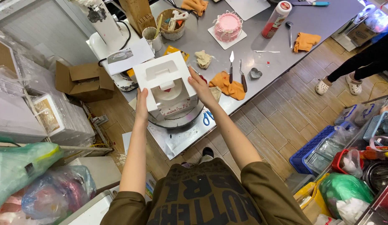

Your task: The person folds a white cardboard cake box and places a small decorated cake inside.

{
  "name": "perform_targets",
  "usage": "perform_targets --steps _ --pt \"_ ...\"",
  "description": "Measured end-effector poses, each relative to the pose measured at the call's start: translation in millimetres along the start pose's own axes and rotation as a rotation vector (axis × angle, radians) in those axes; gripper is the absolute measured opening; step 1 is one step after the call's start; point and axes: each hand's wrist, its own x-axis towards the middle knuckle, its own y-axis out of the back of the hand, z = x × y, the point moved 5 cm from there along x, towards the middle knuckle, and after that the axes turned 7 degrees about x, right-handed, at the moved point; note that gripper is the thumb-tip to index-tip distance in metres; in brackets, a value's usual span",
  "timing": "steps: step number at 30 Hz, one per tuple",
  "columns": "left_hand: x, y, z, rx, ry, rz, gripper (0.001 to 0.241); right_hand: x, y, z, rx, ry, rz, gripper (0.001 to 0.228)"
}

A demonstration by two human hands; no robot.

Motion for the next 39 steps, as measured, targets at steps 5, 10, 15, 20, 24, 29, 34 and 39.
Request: perform_targets --steps 5,10,15,20,24,29,34,39 --pt "-0.7 17.0 7.7 0.079 -0.063 0.118 0.086 -12.9 -8.3 -9.8 -0.116 -0.014 0.065 0.066" --pt "-25.9 13.6 31.9 0.225 -0.246 0.137 0.077 -21.6 -16.3 -11.4 -0.176 0.039 0.11 0.066" --pt "-64.0 5.2 53.5 0.393 -0.358 0.221 0.077 -26.6 -21.3 -5.4 -0.185 0.067 0.144 0.066" --pt "-87.9 -1.5 60.4 0.531 -0.47 0.237 0.071 -29.4 -22.9 -8.7 -0.2 0.026 0.153 0.067" --pt "-91.6 -0.2 53.3 0.436 -0.367 0.235 0.06 -28.6 -22.5 -10.1 -0.186 0.035 0.146 0.067" --pt "-82.4 16.1 42.0 0.468 -0.28 0.326 0.048 -27.6 -20.5 -7.7 -0.19 0.02 0.148 0.066" --pt "-75.7 15.4 45.6 0.479 -0.161 0.31 0.05 -27.7 -20.5 -7.6 -0.162 0.043 0.145 0.066" --pt "-77.6 16.3 53.0 0.514 -0.129 0.323 0.05 -32.9 -23.6 -27.4 -0.35 0.024 0.157 0.064"
